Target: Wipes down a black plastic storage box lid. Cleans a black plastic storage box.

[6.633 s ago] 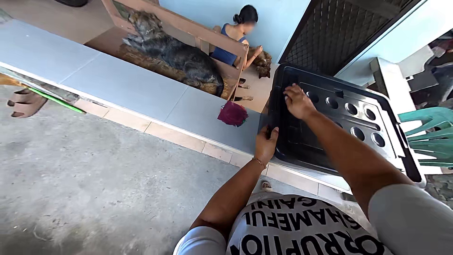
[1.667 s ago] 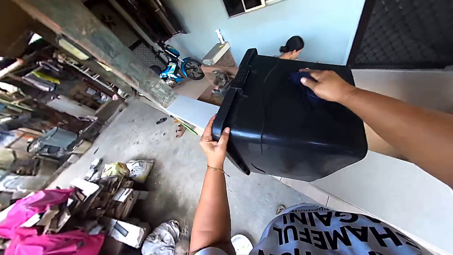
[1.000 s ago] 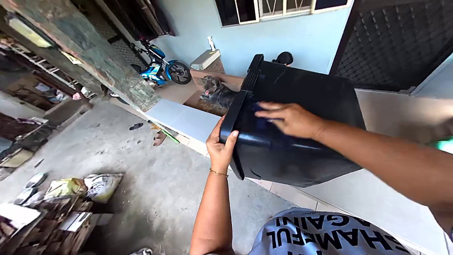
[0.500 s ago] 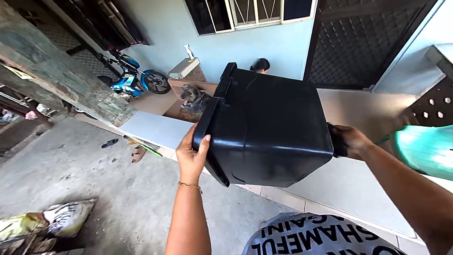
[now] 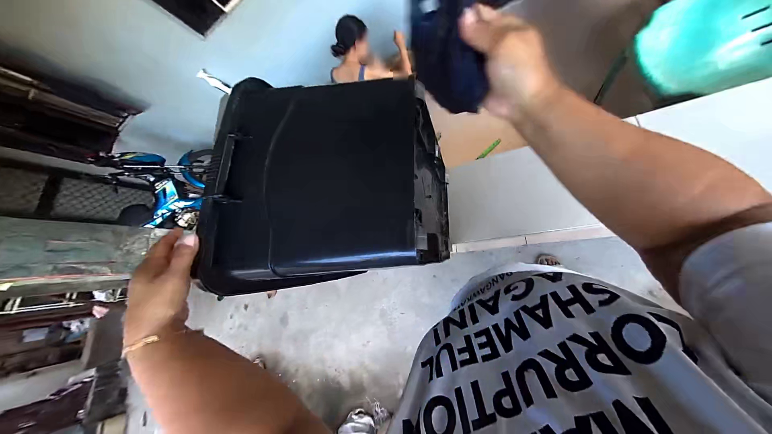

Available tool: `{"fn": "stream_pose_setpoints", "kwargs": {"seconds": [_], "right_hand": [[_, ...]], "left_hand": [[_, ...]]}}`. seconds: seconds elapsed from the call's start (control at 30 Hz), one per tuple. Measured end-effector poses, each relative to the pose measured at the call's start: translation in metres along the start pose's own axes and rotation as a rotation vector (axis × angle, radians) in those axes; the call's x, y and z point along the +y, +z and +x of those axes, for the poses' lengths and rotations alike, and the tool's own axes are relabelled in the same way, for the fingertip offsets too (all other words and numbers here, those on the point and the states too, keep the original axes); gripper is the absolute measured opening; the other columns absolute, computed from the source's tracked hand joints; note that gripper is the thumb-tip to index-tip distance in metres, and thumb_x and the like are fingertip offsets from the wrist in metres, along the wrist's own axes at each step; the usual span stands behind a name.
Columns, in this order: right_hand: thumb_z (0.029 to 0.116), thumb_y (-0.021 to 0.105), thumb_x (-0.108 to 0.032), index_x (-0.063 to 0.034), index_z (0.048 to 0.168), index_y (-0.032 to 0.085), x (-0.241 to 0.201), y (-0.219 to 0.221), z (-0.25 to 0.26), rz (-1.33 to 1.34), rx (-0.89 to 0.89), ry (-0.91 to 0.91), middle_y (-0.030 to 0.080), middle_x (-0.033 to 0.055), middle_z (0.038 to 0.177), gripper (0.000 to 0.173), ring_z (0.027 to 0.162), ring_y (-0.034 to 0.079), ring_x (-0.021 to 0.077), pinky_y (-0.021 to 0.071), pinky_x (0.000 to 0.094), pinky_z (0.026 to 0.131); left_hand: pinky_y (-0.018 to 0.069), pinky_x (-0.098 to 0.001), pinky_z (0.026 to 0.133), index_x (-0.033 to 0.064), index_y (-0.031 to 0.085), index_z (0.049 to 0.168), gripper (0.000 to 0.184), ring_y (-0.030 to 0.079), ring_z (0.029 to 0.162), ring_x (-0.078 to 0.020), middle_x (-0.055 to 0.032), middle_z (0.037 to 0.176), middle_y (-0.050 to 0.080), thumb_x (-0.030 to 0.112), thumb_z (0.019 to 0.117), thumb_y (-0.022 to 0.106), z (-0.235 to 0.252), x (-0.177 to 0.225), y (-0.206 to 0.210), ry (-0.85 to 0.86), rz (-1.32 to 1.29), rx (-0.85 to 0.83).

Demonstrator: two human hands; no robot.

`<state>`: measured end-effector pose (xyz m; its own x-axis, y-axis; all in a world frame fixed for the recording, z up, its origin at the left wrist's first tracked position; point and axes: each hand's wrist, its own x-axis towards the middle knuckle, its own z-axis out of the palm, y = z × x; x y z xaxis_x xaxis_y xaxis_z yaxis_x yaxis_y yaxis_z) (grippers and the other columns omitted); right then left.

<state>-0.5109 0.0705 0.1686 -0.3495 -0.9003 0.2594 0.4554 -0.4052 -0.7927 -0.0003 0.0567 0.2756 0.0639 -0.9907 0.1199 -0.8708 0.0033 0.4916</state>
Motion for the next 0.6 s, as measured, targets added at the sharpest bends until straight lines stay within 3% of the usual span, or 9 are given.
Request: {"fn": "stream_pose_setpoints", "kwargs": {"seconds": [0.1, 0.13, 0.17, 0.2, 0.23, 0.33, 0.4, 0.6], "right_hand": [[0.0993, 0.058, -0.007, 0.0007, 0.1, 0.07, 0.022, 0.066, -0.049, -0.4, -0.503, -0.331, 0.069, 0.0035, 0.09, 0.015, 0.085, 0.065, 0.0074, 0.0554, 0.0291, 0.079], [0.0979, 0.062, -0.013, -0.005, 0.106, 0.075, 0.032, 0.084, -0.073, -0.577, -0.761, -0.419, 0.074, 0.0023, 0.105, 0.017, 0.102, 0.068, 0.0094, 0.0538, 0.0343, 0.095], [0.1001, 0.062, -0.02, -0.0125, 0.121, 0.075, 0.043, 0.097, -0.093, -0.75, -1.061, -0.443, 0.067, 0.0008, 0.136, 0.026, 0.136, 0.054, 0.0151, 0.0316, 0.0461, 0.122], [0.1006, 0.062, -0.023, -0.0159, 0.13, 0.073, 0.056, 0.107, -0.106, -0.836, -1.273, -0.461, 0.054, 0.0008, 0.153, 0.032, 0.152, 0.034, 0.021, 0.0087, 0.0552, 0.128], [0.0997, 0.063, -0.024, -0.0187, 0.132, 0.072, 0.066, 0.112, -0.111, -0.873, -1.358, -0.493, 0.048, 0.0001, 0.159, 0.034, 0.156, 0.026, 0.0232, -0.0001, 0.0576, 0.127], [0.0997, 0.064, -0.025, -0.023, 0.135, 0.07, 0.075, 0.111, -0.094, -0.834, -1.317, -0.486, 0.051, -0.0007, 0.156, 0.036, 0.155, 0.028, 0.0229, 0.0035, 0.0523, 0.129], [0.1032, 0.057, -0.03, -0.0273, 0.143, 0.062, 0.076, 0.107, -0.068, -0.908, -1.281, -0.463, 0.045, -0.0021, 0.161, 0.041, 0.156, 0.025, 0.023, 0.0046, 0.052, 0.129], [0.1087, 0.04, -0.041, -0.0267, 0.155, 0.048, 0.077, 0.08, 0.032, -1.252, -0.921, -0.269, 0.029, 0.0043, 0.169, 0.049, 0.158, 0.017, 0.0286, 0.0045, 0.0632, 0.125]], "left_hand": [[0.0372, -0.0697, 0.107, -0.0024, 0.057, 0.139, 0.074, 0.053, 0.13, -0.0466, -0.0338, 0.137, 0.056, 0.061, 0.105, 0.04, 0.016, 0.041, 0.025, -0.122, 0.196, 0.094], [0.0351, -0.073, 0.105, -0.0066, 0.06, 0.132, 0.076, 0.053, 0.128, -0.0516, -0.0381, 0.133, 0.056, 0.061, 0.1062, 0.037, 0.024, 0.045, 0.034, -0.158, 0.248, 0.126], [0.0343, -0.0759, 0.103, -0.0089, 0.062, 0.127, 0.077, 0.053, 0.126, -0.0557, -0.041, 0.128, 0.058, 0.06, 0.1071, 0.035, 0.032, 0.045, 0.041, -0.171, 0.313, 0.153], [0.0358, -0.0775, 0.1, -0.0087, 0.064, 0.122, 0.078, 0.055, 0.123, -0.0574, -0.0413, 0.123, 0.06, 0.061, 0.1073, 0.033, 0.038, 0.04, 0.044, -0.159, 0.375, 0.18], [0.0383, -0.0776, 0.097, -0.0074, 0.066, 0.118, 0.078, 0.058, 0.119, -0.0571, -0.0401, 0.119, 0.062, 0.061, 0.1071, 0.031, 0.04, 0.033, 0.045, -0.135, 0.423, 0.201], [0.0364, -0.0775, 0.098, -0.0074, 0.066, 0.118, 0.074, 0.057, 0.119, -0.057, -0.0398, 0.118, 0.062, 0.058, 0.108, 0.033, 0.036, 0.031, 0.045, -0.111, 0.432, 0.214], [0.0368, -0.0773, 0.098, -0.0065, 0.066, 0.117, 0.073, 0.058, 0.12, -0.0561, -0.0389, 0.118, 0.063, 0.058, 0.108, 0.033, 0.035, 0.032, 0.045, -0.115, 0.44, 0.21], [0.0378, -0.0778, 0.099, -0.0043, 0.066, 0.122, 0.067, 0.057, 0.122, -0.0565, -0.0376, 0.122, 0.063, 0.052, 0.11, 0.032, 0.033, 0.052, 0.048, -0.113, 0.424, 0.189]]}}
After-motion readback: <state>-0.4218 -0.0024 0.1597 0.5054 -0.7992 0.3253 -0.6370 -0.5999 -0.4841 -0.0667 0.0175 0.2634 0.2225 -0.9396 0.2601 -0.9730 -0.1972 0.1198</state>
